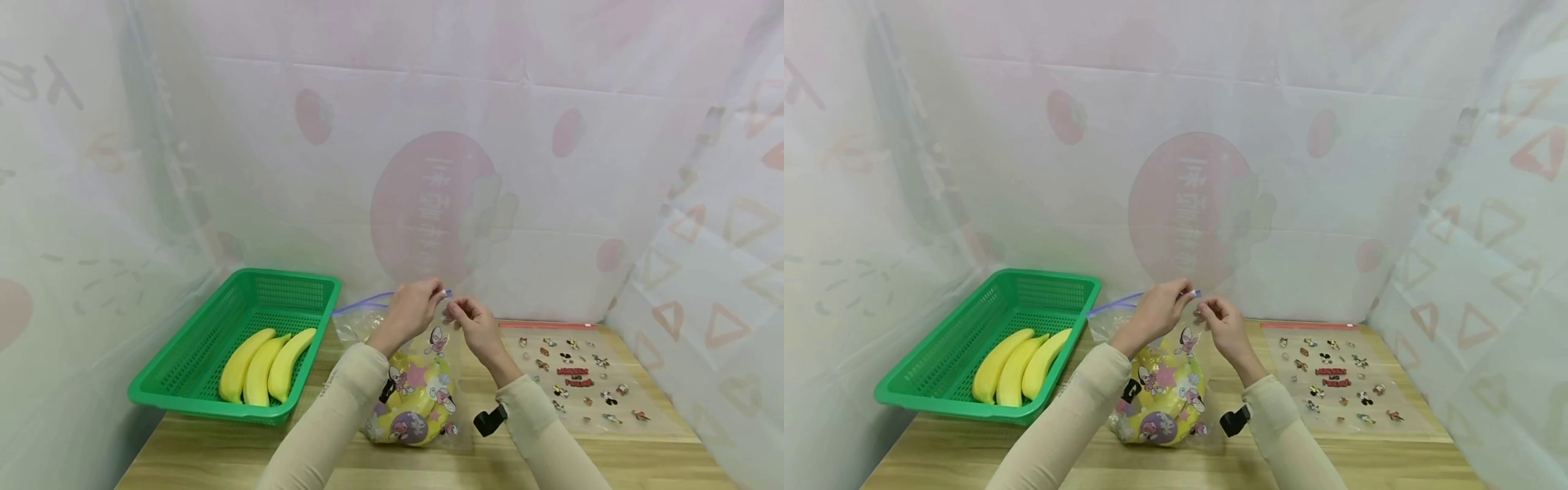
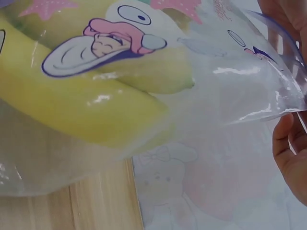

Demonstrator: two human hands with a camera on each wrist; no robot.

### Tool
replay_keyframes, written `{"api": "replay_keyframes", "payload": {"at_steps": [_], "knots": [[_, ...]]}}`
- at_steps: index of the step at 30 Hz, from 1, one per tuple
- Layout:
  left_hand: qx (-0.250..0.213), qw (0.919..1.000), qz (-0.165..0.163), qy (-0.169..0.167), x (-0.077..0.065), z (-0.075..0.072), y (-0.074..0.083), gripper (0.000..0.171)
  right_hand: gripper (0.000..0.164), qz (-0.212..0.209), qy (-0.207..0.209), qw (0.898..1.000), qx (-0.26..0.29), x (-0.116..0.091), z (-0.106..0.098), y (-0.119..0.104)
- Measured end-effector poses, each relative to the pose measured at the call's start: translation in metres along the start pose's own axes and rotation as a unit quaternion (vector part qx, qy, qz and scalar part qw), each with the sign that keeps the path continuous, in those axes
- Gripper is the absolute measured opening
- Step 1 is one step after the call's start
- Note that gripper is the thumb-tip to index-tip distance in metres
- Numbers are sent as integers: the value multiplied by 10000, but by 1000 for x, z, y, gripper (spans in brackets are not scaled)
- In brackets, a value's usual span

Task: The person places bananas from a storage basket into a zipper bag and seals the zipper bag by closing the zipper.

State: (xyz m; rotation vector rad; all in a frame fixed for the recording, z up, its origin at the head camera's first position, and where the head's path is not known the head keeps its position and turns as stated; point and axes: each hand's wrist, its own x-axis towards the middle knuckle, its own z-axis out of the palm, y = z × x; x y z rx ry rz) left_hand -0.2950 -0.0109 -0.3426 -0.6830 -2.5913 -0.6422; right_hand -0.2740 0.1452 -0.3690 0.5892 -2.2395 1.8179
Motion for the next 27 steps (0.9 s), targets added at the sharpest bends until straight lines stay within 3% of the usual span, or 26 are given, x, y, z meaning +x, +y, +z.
{"api": "replay_keyframes", "payload": {"at_steps": [7,12,17,27], "knots": [[276,9993,82,-219,1,-1,3,12,22,42,66,9997,243,0,-3,2],[413,9983,348,-236,2,-2,6,11,19,-111,-54,9997,202,1,-5,-1],[350,9984,392,-190,2,0,5,10,21,-240,-178,9993,210,2,-5,-2],[279,9991,293,-147,0,3,3,11,21,-223,212,9995,16,4,-1,-3]]}}
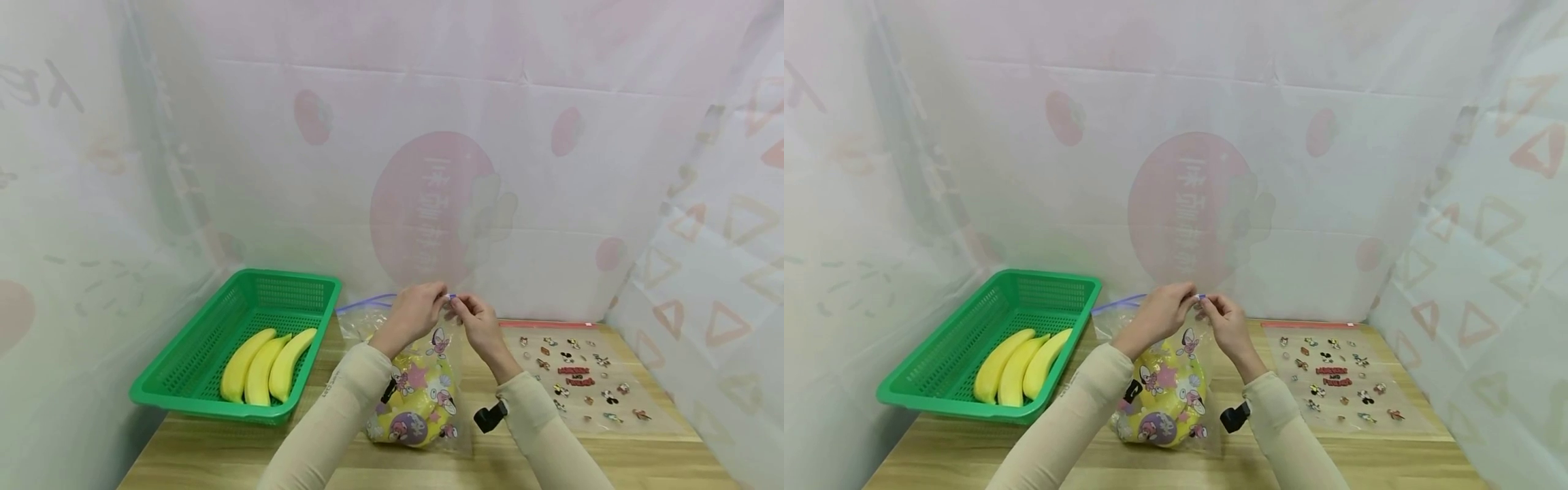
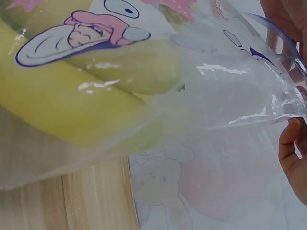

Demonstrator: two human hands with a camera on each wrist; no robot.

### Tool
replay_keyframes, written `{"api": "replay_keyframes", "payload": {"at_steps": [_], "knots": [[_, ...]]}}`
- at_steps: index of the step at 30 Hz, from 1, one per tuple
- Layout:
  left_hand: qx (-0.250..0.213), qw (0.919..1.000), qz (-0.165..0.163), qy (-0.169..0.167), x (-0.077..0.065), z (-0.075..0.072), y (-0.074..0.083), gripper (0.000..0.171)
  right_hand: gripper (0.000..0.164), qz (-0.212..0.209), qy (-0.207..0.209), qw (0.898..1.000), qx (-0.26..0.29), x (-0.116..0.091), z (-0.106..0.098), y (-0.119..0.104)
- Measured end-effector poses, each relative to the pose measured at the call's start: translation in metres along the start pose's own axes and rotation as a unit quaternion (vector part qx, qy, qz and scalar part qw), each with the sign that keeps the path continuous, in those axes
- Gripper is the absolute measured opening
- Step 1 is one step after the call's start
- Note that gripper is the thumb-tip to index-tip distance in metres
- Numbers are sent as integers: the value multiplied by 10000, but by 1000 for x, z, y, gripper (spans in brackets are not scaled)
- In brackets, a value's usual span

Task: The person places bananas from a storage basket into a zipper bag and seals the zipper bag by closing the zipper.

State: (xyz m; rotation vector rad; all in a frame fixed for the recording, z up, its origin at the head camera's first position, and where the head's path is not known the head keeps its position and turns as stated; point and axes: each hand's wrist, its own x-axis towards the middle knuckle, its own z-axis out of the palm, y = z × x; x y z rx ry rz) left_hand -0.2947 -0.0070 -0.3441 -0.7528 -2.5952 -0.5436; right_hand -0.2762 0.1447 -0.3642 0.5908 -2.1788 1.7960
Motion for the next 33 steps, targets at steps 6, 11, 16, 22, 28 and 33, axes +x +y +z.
{"api": "replay_keyframes", "payload": {"at_steps": [6,11,16,22,28,33], "knots": [[48,9995,-216,-222,0,-2,-4,11,20,60,266,9995,129,0,-3,5],[105,9993,-244,-255,-2,-4,-12,12,20,63,362,9986,376,4,-7,21],[64,9993,-209,-291,-5,-7,-18,13,21,202,452,9964,685,8,-10,39],[-129,9982,-266,-530,-8,-8,-25,13,25,213,549,9961,657,7,-13,45],[-151,9971,-348,-666,-10,-7,-36,14,24,67,577,9963,641,6,-16,47],[-167,9967,-402,-686,-14,-9,-44,13,24,109,648,9952,723,5,-20,49]]}}
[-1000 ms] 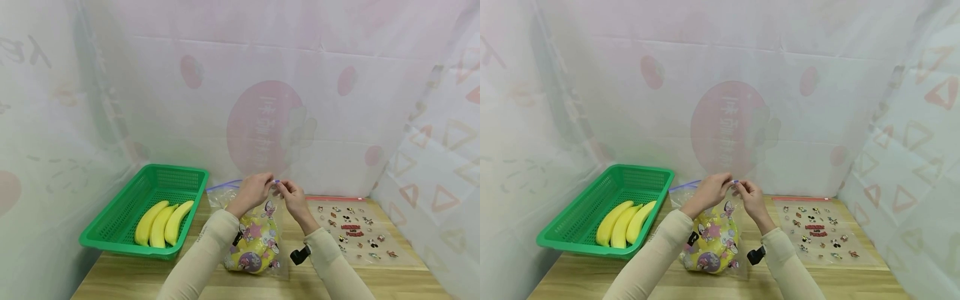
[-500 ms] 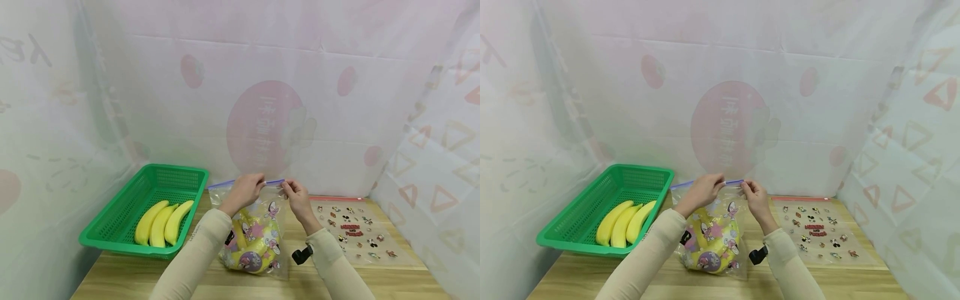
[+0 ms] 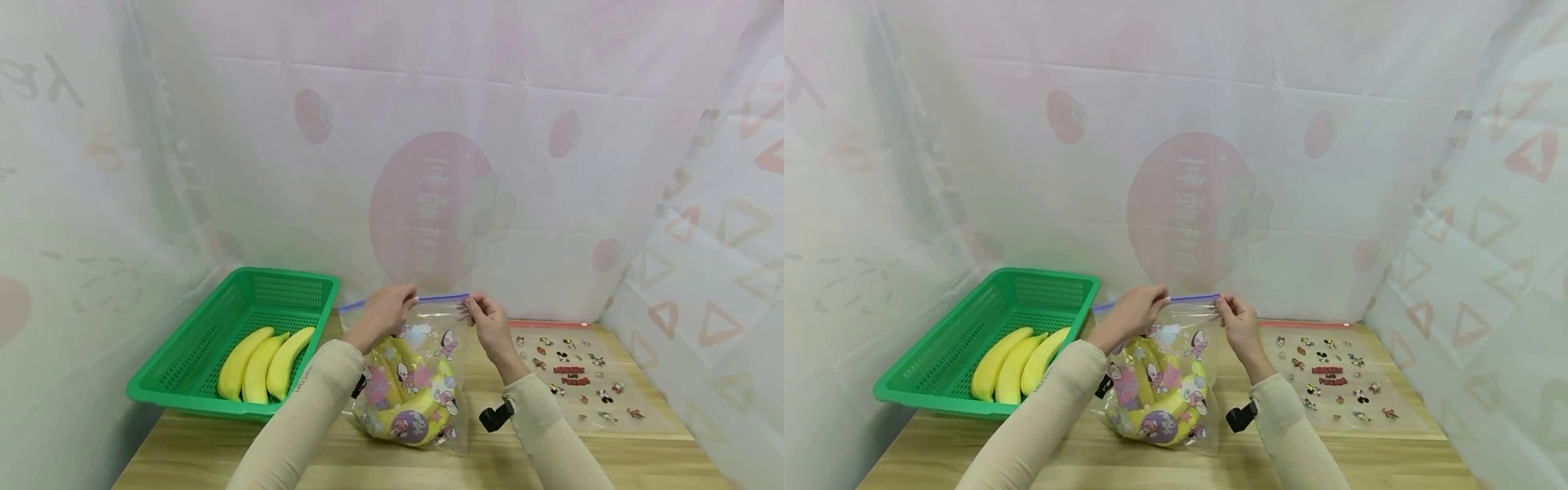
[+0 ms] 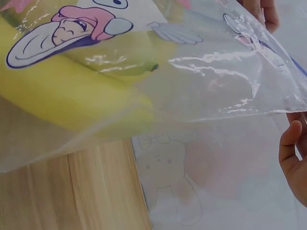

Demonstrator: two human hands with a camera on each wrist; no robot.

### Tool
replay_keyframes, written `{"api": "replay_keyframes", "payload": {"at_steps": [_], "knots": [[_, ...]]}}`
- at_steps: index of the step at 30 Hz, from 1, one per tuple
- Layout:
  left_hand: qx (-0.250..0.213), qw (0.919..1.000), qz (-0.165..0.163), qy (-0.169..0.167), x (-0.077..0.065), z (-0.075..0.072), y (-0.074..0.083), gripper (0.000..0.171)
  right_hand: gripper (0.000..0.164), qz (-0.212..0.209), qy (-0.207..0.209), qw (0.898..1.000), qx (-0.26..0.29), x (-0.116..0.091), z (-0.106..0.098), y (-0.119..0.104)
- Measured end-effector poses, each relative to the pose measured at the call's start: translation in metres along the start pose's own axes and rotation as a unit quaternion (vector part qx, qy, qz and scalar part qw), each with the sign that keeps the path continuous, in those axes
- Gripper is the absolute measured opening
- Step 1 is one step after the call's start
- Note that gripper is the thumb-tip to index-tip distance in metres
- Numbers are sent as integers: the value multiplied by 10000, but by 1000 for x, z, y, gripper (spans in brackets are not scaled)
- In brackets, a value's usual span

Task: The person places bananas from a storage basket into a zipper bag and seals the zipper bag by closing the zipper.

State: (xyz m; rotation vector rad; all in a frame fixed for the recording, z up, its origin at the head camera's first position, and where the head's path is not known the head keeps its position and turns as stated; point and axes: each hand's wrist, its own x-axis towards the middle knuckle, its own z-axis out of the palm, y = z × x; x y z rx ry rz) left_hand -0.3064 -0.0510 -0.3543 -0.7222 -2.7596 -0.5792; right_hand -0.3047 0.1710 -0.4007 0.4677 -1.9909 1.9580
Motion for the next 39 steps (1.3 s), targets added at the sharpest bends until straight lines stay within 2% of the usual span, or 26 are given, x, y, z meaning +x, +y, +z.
{"api": "replay_keyframes", "payload": {"at_steps": [11,17,23,33,39], "knots": [[-243,9992,-255,-174,-8,-4,-13,13,26,265,70,9996,-53,-1,-6,3],[-302,9985,-402,-228,-15,-4,-23,14,25,279,95,9995,-62,-1,-9,4],[-393,9984,-386,-153,-20,-6,-31,14,22,206,91,9997,51,-2,-10,4],[-356,9991,-234,41,-28,-10,-40,13,27,293,100,9995,-84,-2,-16,3],[-278,9991,-314,64,-33,-12,-45,12,28,269,52,9996,-114,-2,-20,4]]}}
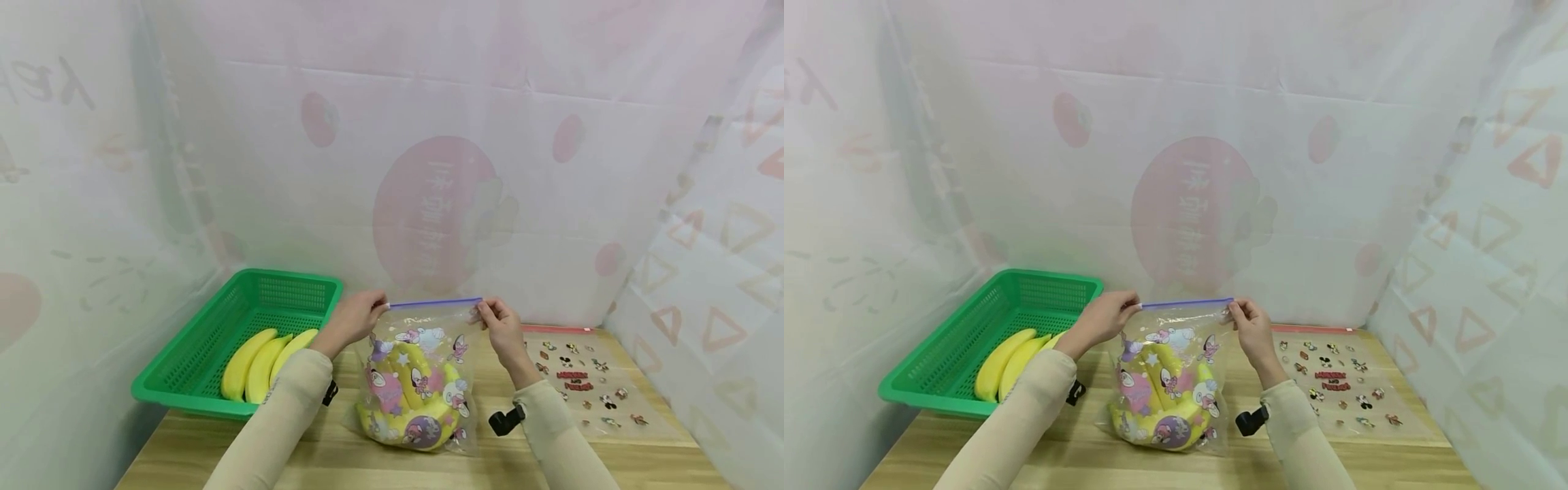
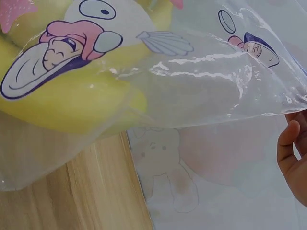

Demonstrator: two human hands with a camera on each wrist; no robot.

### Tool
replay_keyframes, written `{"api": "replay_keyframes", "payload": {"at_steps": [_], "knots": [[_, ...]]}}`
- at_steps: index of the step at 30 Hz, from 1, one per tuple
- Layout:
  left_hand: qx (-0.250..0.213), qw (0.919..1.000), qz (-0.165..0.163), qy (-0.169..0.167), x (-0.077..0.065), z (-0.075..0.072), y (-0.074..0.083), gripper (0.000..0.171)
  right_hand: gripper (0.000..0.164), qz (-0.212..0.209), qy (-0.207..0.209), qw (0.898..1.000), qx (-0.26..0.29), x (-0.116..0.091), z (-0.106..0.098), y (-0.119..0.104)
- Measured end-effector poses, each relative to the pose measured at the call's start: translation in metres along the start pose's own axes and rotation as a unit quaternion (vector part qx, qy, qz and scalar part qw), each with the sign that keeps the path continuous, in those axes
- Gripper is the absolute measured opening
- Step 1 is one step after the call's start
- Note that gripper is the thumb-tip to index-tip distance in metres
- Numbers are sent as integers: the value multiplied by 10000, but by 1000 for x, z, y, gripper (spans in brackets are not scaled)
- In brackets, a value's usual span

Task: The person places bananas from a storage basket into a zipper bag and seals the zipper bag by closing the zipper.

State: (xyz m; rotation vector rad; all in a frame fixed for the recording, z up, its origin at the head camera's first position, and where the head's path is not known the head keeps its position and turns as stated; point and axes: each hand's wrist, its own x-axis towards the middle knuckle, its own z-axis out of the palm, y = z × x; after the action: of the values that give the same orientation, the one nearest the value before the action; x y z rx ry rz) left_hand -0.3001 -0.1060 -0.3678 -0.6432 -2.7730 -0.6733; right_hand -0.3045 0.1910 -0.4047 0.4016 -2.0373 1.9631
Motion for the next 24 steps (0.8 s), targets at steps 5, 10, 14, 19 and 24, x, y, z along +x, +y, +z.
{"api": "replay_keyframes", "payload": {"at_steps": [5,10,14,19,24], "knots": [[39,9999,-92,62,-4,-2,-6,11,26,-32,6,10000,-39,-1,-2,0],[0,9998,-168,61,-8,-6,-10,11,26,-28,-8,10000,-31,-1,-5,2],[58,9997,-205,92,-11,-9,-14,11,26,30,57,10000,-8,-1,-6,2],[124,9996,-247,63,-14,-12,-19,12,27,218,112,9997,-4,-2,-6,-3],[117,9996,-257,17,-17,-14,-26,13,28,229,192,9995,-108,-3,-6,-4]]}}
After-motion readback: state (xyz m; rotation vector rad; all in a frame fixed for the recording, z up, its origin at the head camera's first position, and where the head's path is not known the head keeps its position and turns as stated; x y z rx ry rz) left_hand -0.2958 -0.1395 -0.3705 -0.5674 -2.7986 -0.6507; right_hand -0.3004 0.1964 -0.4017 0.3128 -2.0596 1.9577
